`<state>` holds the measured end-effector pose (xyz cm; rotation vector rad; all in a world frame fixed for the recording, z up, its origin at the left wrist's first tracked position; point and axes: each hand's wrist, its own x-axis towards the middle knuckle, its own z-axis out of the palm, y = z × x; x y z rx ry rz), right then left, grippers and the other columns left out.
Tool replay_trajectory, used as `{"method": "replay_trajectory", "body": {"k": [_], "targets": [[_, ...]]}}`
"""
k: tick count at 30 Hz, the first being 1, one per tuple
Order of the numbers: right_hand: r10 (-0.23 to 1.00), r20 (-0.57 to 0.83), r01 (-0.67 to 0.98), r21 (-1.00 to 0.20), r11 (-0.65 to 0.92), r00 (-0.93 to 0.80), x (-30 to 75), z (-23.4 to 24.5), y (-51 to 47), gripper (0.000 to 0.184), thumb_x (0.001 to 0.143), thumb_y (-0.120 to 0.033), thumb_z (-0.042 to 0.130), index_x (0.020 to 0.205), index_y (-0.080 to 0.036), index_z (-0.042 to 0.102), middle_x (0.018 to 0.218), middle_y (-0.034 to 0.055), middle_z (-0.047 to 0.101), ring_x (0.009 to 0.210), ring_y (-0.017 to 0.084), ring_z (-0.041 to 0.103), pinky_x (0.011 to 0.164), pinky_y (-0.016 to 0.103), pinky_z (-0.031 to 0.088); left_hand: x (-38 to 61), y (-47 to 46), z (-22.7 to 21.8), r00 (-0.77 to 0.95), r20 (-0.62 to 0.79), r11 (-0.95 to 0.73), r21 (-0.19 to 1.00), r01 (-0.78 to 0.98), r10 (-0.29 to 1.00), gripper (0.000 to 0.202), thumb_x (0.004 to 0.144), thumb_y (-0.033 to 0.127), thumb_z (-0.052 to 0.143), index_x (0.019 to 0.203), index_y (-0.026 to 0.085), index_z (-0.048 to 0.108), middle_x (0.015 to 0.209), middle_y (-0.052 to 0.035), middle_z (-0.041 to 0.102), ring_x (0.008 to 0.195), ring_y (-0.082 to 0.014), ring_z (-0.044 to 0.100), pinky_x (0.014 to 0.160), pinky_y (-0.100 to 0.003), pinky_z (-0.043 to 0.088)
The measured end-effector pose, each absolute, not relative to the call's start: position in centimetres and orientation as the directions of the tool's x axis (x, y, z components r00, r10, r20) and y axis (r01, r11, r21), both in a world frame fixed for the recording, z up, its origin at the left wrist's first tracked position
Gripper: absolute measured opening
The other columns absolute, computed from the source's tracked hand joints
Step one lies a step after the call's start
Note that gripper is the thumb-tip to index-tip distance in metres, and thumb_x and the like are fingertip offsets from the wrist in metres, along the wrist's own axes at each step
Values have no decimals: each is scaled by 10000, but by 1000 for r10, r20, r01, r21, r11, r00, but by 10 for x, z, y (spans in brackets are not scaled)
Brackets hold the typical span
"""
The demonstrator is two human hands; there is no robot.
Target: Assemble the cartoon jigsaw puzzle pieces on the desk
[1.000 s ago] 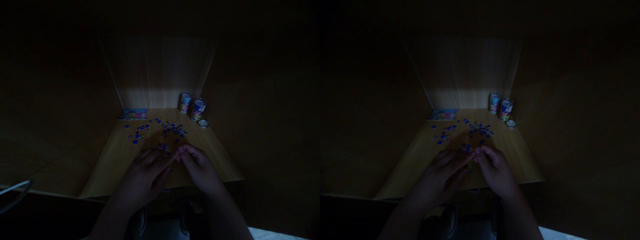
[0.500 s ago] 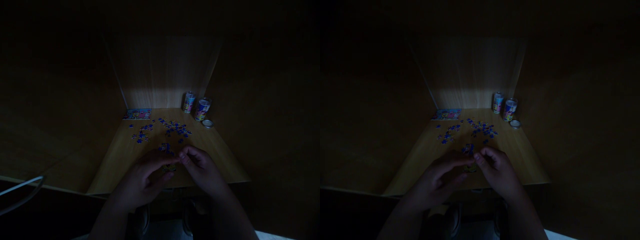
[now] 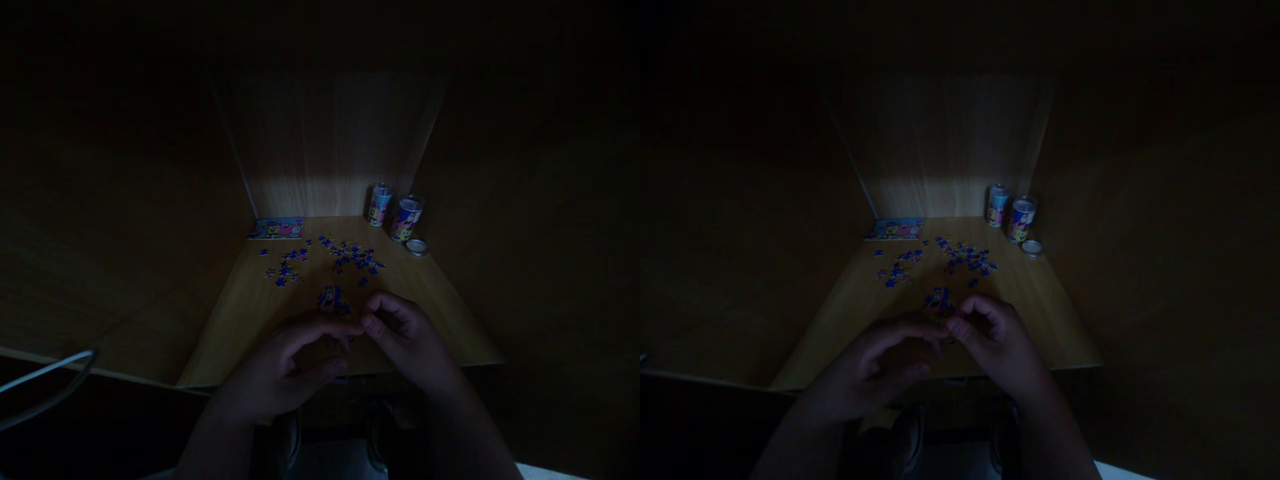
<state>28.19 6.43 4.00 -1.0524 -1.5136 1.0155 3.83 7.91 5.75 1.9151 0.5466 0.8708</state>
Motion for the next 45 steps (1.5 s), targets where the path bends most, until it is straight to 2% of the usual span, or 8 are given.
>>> {"method": "replay_trajectory", "body": {"k": [10, 15, 26, 33, 38, 41, 45], "targets": [[965, 233, 90, -965, 245, -124, 280, 43, 64, 272, 984, -433, 784, 830, -240, 672, 751, -28, 646, 707, 145, 588, 647, 256, 480, 37, 80, 57, 670, 283, -411, 911, 37, 687, 369, 1067, 215, 736, 1409, 351, 755, 1120, -16, 786, 1013, -154, 744, 941, -293, 602], [969, 220, 110, -966, 232, -114, 280, 42, 65, 277, 961, -443, 793, 818, -241, 669, 754, -25, 631, 720, 151, 583, 648, 259, 483, 37, 80, 54, 667, 277, -412, 910, 50, 691, 366, 1049, 185, 737, 1385, 329, 761, 1156, -27, 794, 1011, -155, 742, 919, -288, 603], [970, 216, 100, -969, 227, -108, 281, 37, 65, 281, 991, -450, 791, 842, -241, 678, 772, -29, 634, 733, 148, 589, 663, 260, 479, 37, 80, 55, 655, 248, -410, 906, 103, 714, 363, 1048, 205, 723, 1398, 292, 764, 1091, -35, 798, 987, -160, 746, 893, -286, 622], [966, 200, 146, -963, 224, -161, 277, 40, 65, 323, 1012, -493, 768, 846, -236, 665, 790, -21, 652, 743, 151, 602, 672, 262, 470, 47, 80, 55, 729, 241, -543, 814, 209, 641, 332, 1026, 146, 719, 1295, 320, 807, 1250, -36, 812, 1180, -206, 750, 1013, -337, 614], [973, 211, 237, -944, 229, -97, 276, 39, 65, 526, 1092, -663, 594, 788, -234, 596, 741, -17, 558, 717, 159, 536, 641, 275, 429, 41, 80, 53, 638, 287, -513, 835, 198, 714, 308, 1060, 228, 730, 1347, 319, 793, 1210, -47, 819, 1084, -192, 773, 935, -310, 632], [971, 217, 256, -938, 236, -100, 277, 37, 65, 545, 1102, -693, 561, 809, -236, 607, 756, -12, 568, 731, 167, 546, 659, 282, 437, 38, 80, 53, 614, 337, -537, 826, 171, 714, 417, 1065, 229, 717, 1466, 339, 739, 1103, -30, 813, 963, -163, 768, 897, -299, 630], [969, 218, 236, -942, 240, -118, 278, 37, 65, 527, 1111, -680, 558, 839, -236, 643, 784, -3, 606, 755, 172, 571, 683, 285, 457, 39, 80, 51, 600, 342, -553, 807, 206, 723, 489, 1054, 232, 743, 1520, 374, 697, 1109, -14, 803, 963, -151, 758, 891, -288, 620]]}}
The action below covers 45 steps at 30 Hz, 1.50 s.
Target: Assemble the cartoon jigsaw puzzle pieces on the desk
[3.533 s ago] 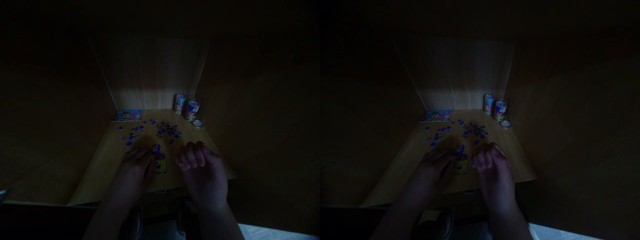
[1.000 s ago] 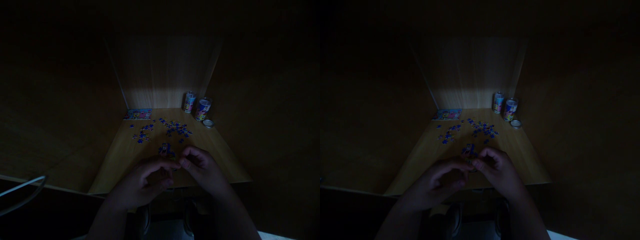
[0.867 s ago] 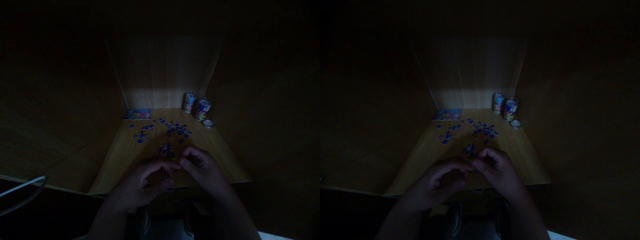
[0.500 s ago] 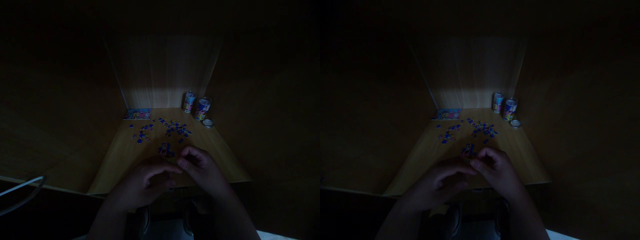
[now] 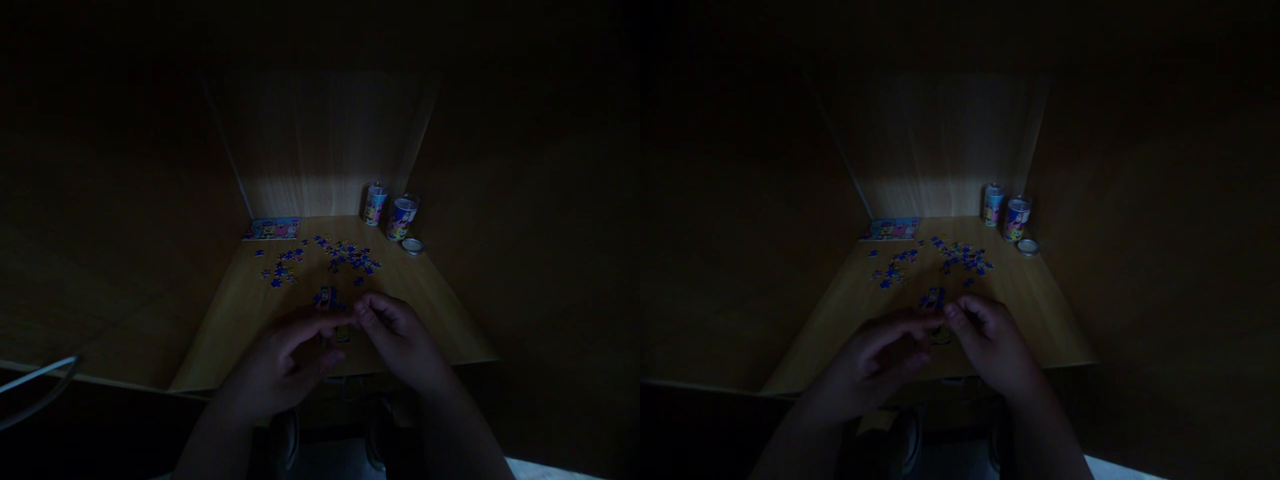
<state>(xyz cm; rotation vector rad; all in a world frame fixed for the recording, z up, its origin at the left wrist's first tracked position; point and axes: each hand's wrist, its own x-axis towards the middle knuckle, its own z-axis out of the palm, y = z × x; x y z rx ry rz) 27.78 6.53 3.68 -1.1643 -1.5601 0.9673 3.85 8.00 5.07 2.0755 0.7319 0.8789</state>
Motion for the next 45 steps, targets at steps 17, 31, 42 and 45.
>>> {"method": "replay_trajectory", "body": {"k": [17, 31, 42, 45], "targets": [[966, 228, 246, -936, 252, -122, 279, 37, 65, 522, 1102, -673, 574, 816, -239, 620, 766, -10, 578, 724, 166, 542, 651, 282, 433, 36, 79, 46, 596, 262, -474, 850, 230, 759, 443, 1064, 284, 738, 1500, 354, 697, 1068, -18, 774, 934, -158, 751, 764, -239, 610], [965, 214, 209, -947, 243, -149, 278, 40, 65, 404, 1097, -536, 630, 829, -234, 634, 759, -29, 559, 721, 149, 538, 651, 275, 415, 36, 80, 45, 605, 239, -453, 862, 227, 759, 363, 1073, 298, 727, 1433, 341, 724, 1076, -12, 763, 961, -152, 734, 791, -235, 595], [965, 219, 209, -946, 246, -145, 277, 39, 66, 420, 1091, -551, 636, 820, -230, 634, 754, -26, 561, 716, 148, 540, 641, 274, 414, 38, 79, 48, 588, 251, -466, 850, 247, 769, 392, 1061, 259, 735, 1433, 382, 724, 1072, 14, 759, 945, -128, 728, 815, -216, 581], [964, 220, 192, -950, 246, -146, 277, 39, 66, 423, 1099, -548, 632, 823, -228, 641, 755, -27, 569, 716, 144, 546, 640, 268, 413, 37, 78, 47, 579, 256, -472, 843, 258, 774, 394, 1066, 267, 734, 1441, 388, 713, 1071, 19, 755, 949, -123, 730, 829, -214, 580]]}}
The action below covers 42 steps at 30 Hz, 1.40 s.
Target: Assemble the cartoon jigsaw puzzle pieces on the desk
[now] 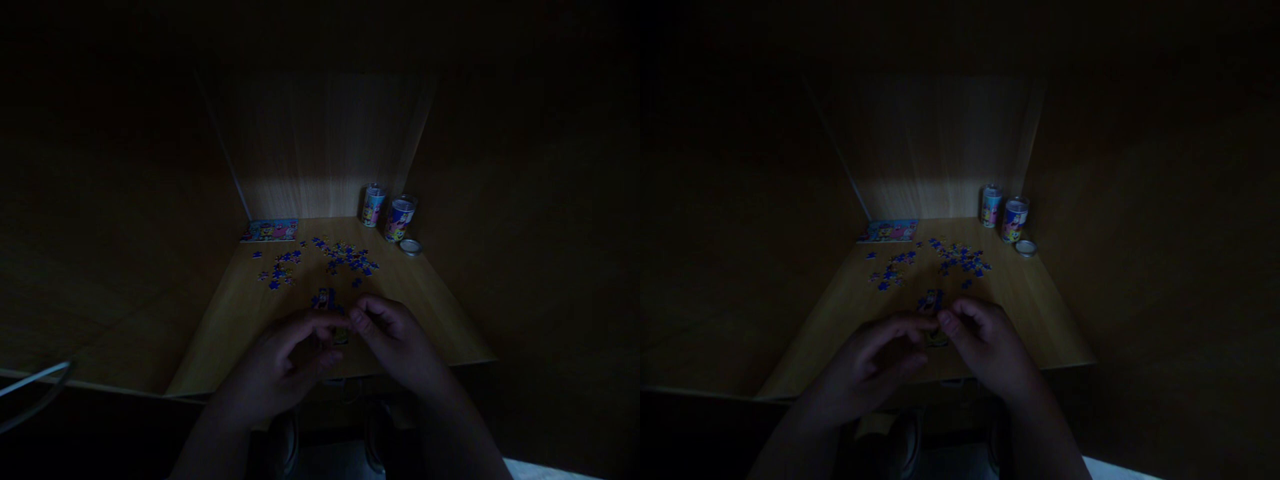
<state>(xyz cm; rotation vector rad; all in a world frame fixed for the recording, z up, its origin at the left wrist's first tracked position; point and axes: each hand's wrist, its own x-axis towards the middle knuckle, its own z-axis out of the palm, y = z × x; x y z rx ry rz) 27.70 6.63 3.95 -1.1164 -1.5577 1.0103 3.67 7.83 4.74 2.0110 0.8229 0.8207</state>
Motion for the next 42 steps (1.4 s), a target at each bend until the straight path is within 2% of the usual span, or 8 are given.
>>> {"method": "replay_trajectory", "body": {"k": [10, 16, 23, 31, 36, 42], "targets": [[962, 232, 208, -944, 258, -141, 277, 36, 65, 401, 1088, -512, 657, 808, -228, 623, 739, -37, 548, 696, 139, 526, 627, 268, 396, 37, 79, 46, 586, 209, -440, 852, 284, 783, 358, 1067, 293, 732, 1418, 366, 731, 1092, 3, 760, 981, -144, 729, 827, -225, 596], [962, 237, 218, -940, 262, -134, 276, 36, 66, 394, 1077, -504, 666, 795, -235, 606, 727, -42, 531, 688, 141, 509, 620, 277, 379, 35, 80, 44, 584, 240, -463, 845, 268, 776, 376, 1060, 286, 742, 1423, 377, 721, 1072, 12, 758, 969, -138, 728, 812, -218, 591], [966, 219, 230, -941, 246, -137, 276, 35, 66, 388, 1077, -516, 661, 810, -238, 614, 742, -35, 545, 705, 150, 522, 637, 284, 393, 35, 77, 48, 546, 221, -418, 868, 268, 808, 329, 1051, 294, 736, 1377, 335, 754, 1019, -4, 748, 904, -139, 720, 689, -186, 564], [966, 214, 241, -939, 244, -144, 277, 37, 66, 395, 1088, -525, 646, 821, -235, 622, 755, -31, 564, 713, 148, 541, 647, 279, 411, 38, 78, 48, 556, 210, -405, 878, 254, 804, 324, 1044, 292, 740, 1367, 312, 759, 994, -7, 745, 877, -137, 712, 748, -212, 587], [964, 231, 243, -935, 258, -135, 275, 39, 65, 442, 1090, -566, 633, 800, -233, 605, 735, -31, 553, 701, 146, 530, 631, 271, 403, 37, 78, 48, 556, 198, -399, 877, 268, 808, 329, 1053, 292, 736, 1378, 344, 754, 1022, 3, 747, 901, -131, 711, 787, -213, 586], [965, 219, 224, -943, 248, -144, 275, 39, 65, 430, 1091, -541, 644, 796, -232, 599, 736, -35, 537, 701, 144, 521, 631, 267, 401, 37, 79, 49, 555, 206, -406, 874, 266, 806, 335, 1053, 291, 738, 1383, 343, 758, 1034, -6, 755, 913, -143, 718, 768, -220, 583]]}}
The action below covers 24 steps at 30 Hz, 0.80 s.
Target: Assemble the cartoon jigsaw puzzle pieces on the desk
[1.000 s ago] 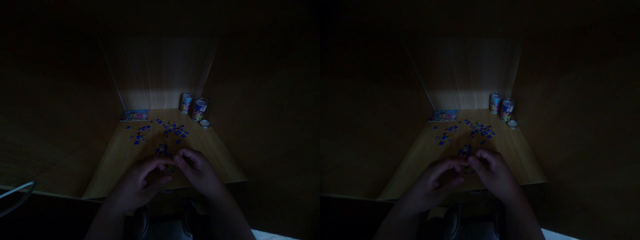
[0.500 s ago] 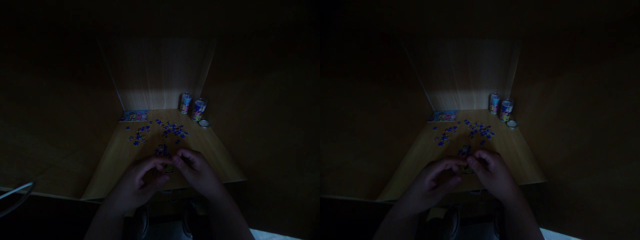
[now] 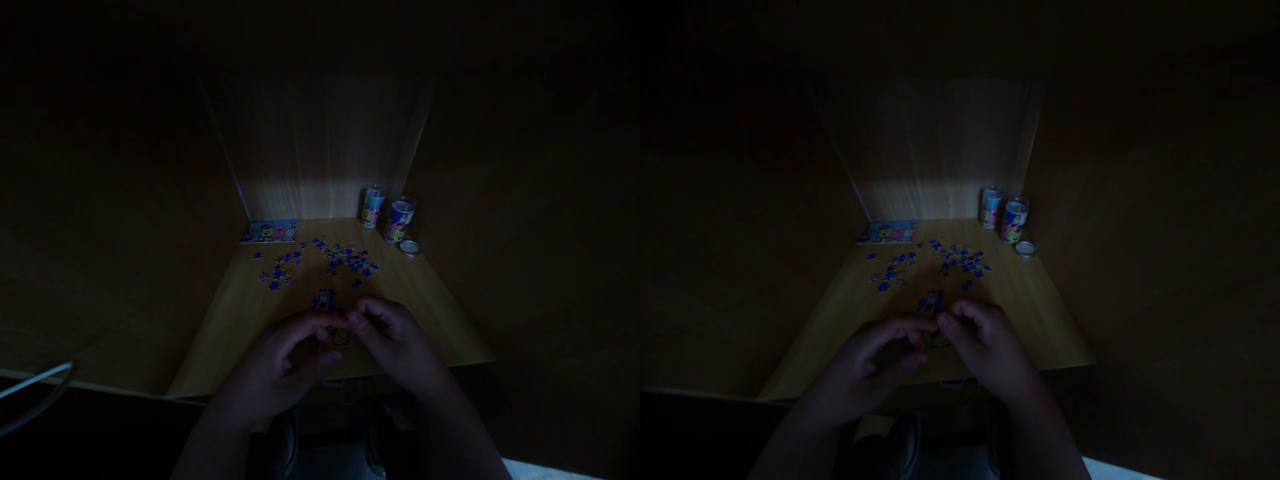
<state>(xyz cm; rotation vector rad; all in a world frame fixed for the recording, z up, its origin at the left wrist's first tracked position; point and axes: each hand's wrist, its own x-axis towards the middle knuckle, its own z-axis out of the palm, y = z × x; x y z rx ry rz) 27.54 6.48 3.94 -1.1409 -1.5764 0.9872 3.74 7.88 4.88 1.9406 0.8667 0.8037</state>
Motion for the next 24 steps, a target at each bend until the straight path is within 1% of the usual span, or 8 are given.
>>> {"method": "replay_trajectory", "body": {"k": [3, 6, 8, 14, 18, 24], "targets": [[962, 233, 233, -937, 261, -143, 276, 38, 66, 414, 1090, -520, 648, 794, -235, 598, 733, -36, 539, 702, 145, 524, 633, 269, 398, 39, 79, 48, 588, 205, -414, 877, 244, 782, 336, 1055, 280, 734, 1383, 349, 757, 1068, -6, 769, 946, -146, 727, 789, -227, 588], [959, 234, 232, -935, 268, -162, 276, 37, 66, 389, 1092, -506, 649, 815, -235, 618, 750, -31, 575, 716, 147, 551, 653, 272, 415, 40, 80, 48, 631, 211, -430, 877, 215, 747, 318, 1044, 243, 737, 1346, 338, 768, 1183, -15, 789, 1036, -156, 743, 890, -260, 598], [958, 230, 230, -936, 266, -173, 276, 36, 66, 382, 1092, -507, 652, 826, -234, 629, 757, -28, 589, 721, 148, 559, 661, 274, 423, 41, 80, 47, 631, 217, -435, 875, 214, 745, 308, 1043, 236, 741, 1332, 336, 770, 1208, -12, 791, 1062, -159, 745, 922, -269, 593], [962, 239, 248, -932, 265, -132, 275, 38, 66, 459, 1102, -578, 622, 803, -231, 611, 744, -28, 569, 709, 148, 542, 636, 269, 412, 38, 80, 47, 583, 249, -459, 854, 244, 774, 329, 1060, 267, 736, 1383, 329, 747, 1017, 10, 757, 895, -130, 714, 807, -235, 573], [964, 228, 249, -934, 257, -140, 274, 39, 66, 496, 1110, -629, 591, 816, -230, 618, 748, -23, 576, 711, 152, 549, 640, 272, 421, 36, 80, 46, 565, 225, -437, 858, 272, 794, 329, 1074, 305, 719, 1402, 322, 740, 1002, 0, 755, 878, -135, 713, 751, -224, 571], [964, 231, 274, -926, 260, -133, 275, 37, 65, 502, 1125, -623, 566, 809, -234, 595, 755, -18, 555, 721, 159, 542, 653, 278, 424, 38, 80, 47, 529, 218, -418, 859, 295, 820, 333, 1081, 319, 697, 1413, 303, 727, 980, -3, 752, 831, -129, 693, 703, -208, 557]]}}
